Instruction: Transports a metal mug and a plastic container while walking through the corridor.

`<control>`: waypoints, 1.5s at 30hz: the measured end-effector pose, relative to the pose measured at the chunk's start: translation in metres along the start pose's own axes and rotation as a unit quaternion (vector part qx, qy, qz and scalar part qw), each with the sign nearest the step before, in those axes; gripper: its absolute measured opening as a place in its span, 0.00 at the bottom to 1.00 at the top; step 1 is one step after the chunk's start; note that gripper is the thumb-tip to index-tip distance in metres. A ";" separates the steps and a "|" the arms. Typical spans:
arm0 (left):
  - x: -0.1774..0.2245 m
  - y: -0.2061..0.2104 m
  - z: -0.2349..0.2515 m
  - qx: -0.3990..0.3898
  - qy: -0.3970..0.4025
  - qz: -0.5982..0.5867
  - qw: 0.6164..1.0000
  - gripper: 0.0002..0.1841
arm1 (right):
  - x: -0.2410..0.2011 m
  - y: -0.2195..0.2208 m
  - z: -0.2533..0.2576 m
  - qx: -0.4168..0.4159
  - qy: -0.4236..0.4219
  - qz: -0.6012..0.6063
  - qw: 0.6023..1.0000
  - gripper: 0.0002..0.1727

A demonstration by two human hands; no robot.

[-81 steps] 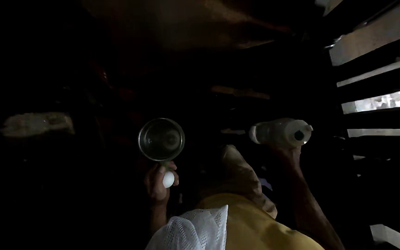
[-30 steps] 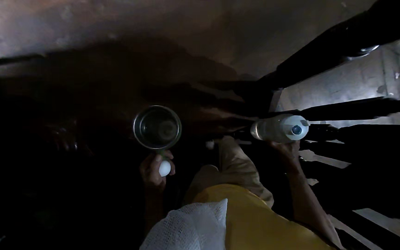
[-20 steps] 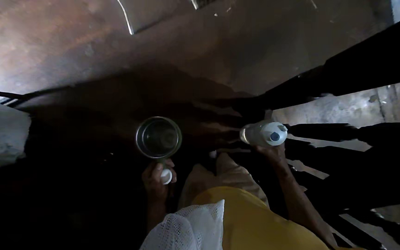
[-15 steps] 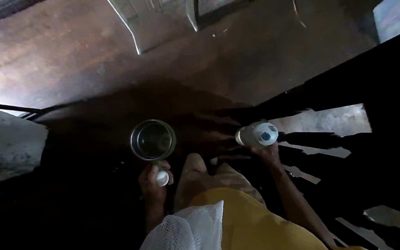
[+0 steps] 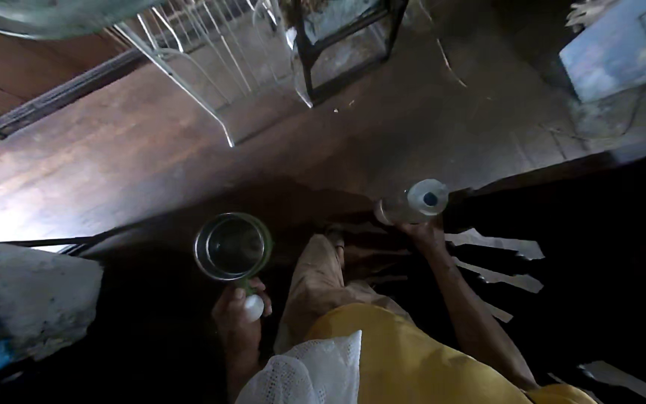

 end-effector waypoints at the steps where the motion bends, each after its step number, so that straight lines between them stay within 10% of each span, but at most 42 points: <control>1: 0.015 0.005 0.008 -0.003 -0.009 -0.001 1.000 0.23 | -0.012 -0.006 0.010 -0.021 0.036 0.007 0.999 0.36; 11: 0.147 0.072 0.091 -0.099 -0.006 -0.010 0.995 0.20 | -0.128 -0.095 0.086 0.162 0.017 -0.037 0.986 0.55; 23: 0.211 0.184 0.206 -0.169 -0.009 0.050 0.984 0.19 | -0.125 -0.155 0.154 0.319 0.010 0.161 0.934 0.56; 32: 0.241 0.337 0.299 -0.250 -0.051 0.058 0.965 0.22 | -0.107 -0.196 0.218 0.411 0.070 0.190 0.889 0.59; 37: 0.258 0.434 0.366 -0.448 -0.083 0.153 0.877 0.24 | -0.096 -0.221 0.237 0.440 0.104 0.162 0.877 0.59; 45: 0.262 0.623 0.402 -0.486 -0.051 0.225 0.843 0.24 | -0.068 -0.271 0.254 0.564 0.207 0.120 0.791 0.59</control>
Point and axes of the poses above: each hand's wrist, its own z-axis towards the middle knuckle, its own y-axis out of the palm, x = y × z, the point moved 2 cm from there along z, towards the middle knuckle, and after that the axes turned 9 degrees about -y, right-handed, at the moved point
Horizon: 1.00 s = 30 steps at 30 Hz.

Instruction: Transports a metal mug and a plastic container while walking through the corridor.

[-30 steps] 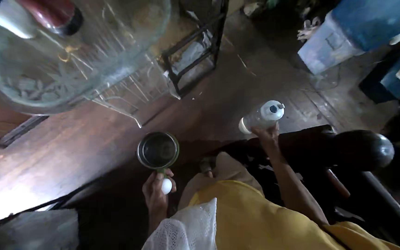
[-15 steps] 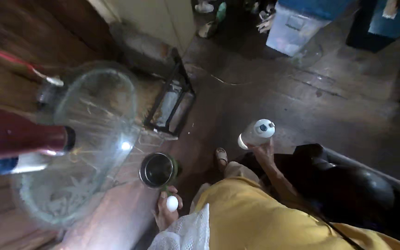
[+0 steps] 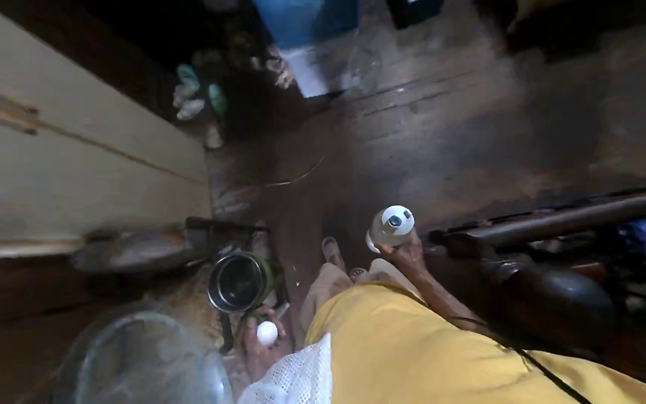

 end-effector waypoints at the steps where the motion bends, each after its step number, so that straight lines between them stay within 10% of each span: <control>1: 0.006 0.007 0.022 -0.012 0.001 0.002 1.000 0.24 | -0.001 -0.001 0.009 0.018 0.013 -0.001 1.000 0.59; 18: 0.114 0.197 0.349 -0.296 0.013 0.045 0.954 0.17 | -0.035 -0.059 0.172 0.337 0.134 0.031 0.931 0.57; 30: 0.126 0.456 0.410 -0.400 -0.014 0.080 0.913 0.19 | 0.037 -0.166 0.260 0.513 0.110 0.072 0.848 0.54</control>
Point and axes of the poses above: each hand's wrist, its own z-axis towards the middle knuckle, its own y-axis out of the palm, x = y × z, the point moved 2 cm from there along z, towards the middle knuckle, and after that the axes turned 9 degrees about -y, right-handed, at the moved point
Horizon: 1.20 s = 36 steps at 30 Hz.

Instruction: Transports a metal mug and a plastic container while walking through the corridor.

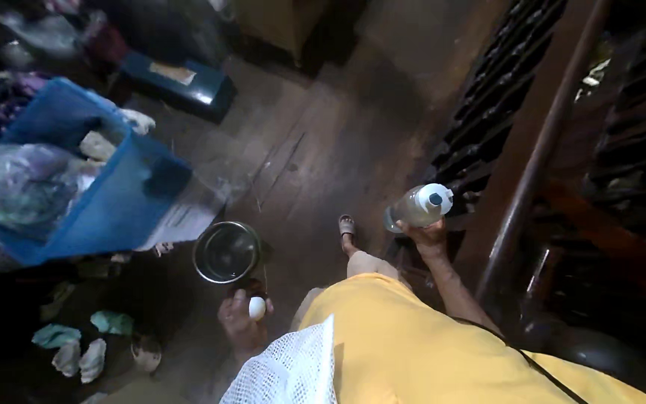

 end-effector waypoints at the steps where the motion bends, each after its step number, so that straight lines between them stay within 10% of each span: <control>1: 0.008 0.021 0.015 0.003 -0.006 -0.003 1.000 0.19 | 0.005 0.000 0.013 0.010 0.012 -0.003 1.000 0.54; 36: 0.104 0.689 0.643 -0.461 -0.021 0.072 0.884 0.18 | 0.042 -0.002 0.609 0.361 0.116 -0.049 0.924 0.55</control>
Point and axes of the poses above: each hand's wrist, its own z-axis towards the middle knuckle, its own y-axis out of the palm, x = y × z, the point moved 2 cm from there along z, towards the middle knuckle, and after that the axes turned 9 degrees about -y, right-handed, at the moved point
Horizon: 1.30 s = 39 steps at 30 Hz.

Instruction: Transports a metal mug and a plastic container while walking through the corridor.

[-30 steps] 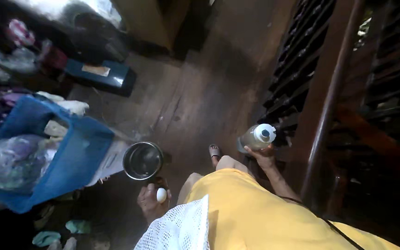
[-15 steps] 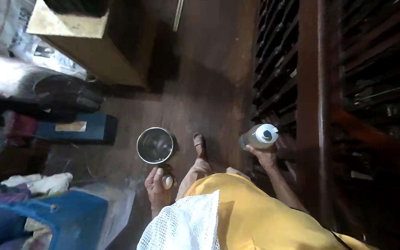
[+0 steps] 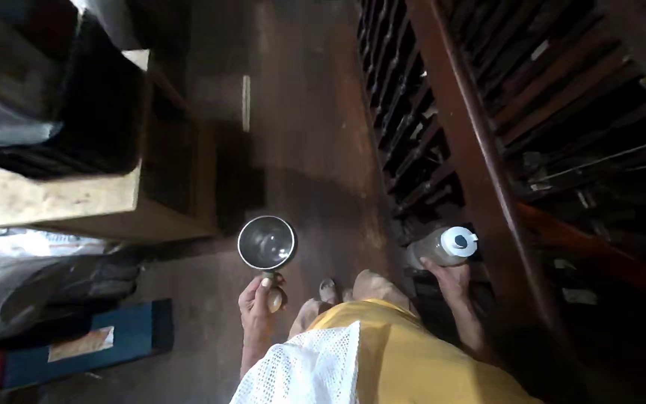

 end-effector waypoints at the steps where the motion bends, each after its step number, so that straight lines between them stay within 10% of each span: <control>1: 0.004 0.000 0.024 -0.001 -0.002 0.002 1.000 0.18 | 0.001 0.011 0.014 0.008 -0.003 0.014 1.000 0.55; 22: 0.073 0.067 0.467 0.100 -0.023 -0.006 0.995 0.19 | -0.041 0.292 0.426 -0.074 -0.011 0.039 0.996 0.58; 39: 0.143 0.060 0.903 -0.010 -0.043 -0.004 0.999 0.19 | -0.107 0.519 0.689 -0.004 0.027 -0.039 0.999 0.50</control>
Point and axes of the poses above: each hand's wrist, its own z-axis towards the middle knuckle, its own y-axis out of the palm, x = y × z, the point moved 2 cm from there along z, towards the middle knuckle, and after that the axes turned 9 degrees about -y, right-handed, at the moved point
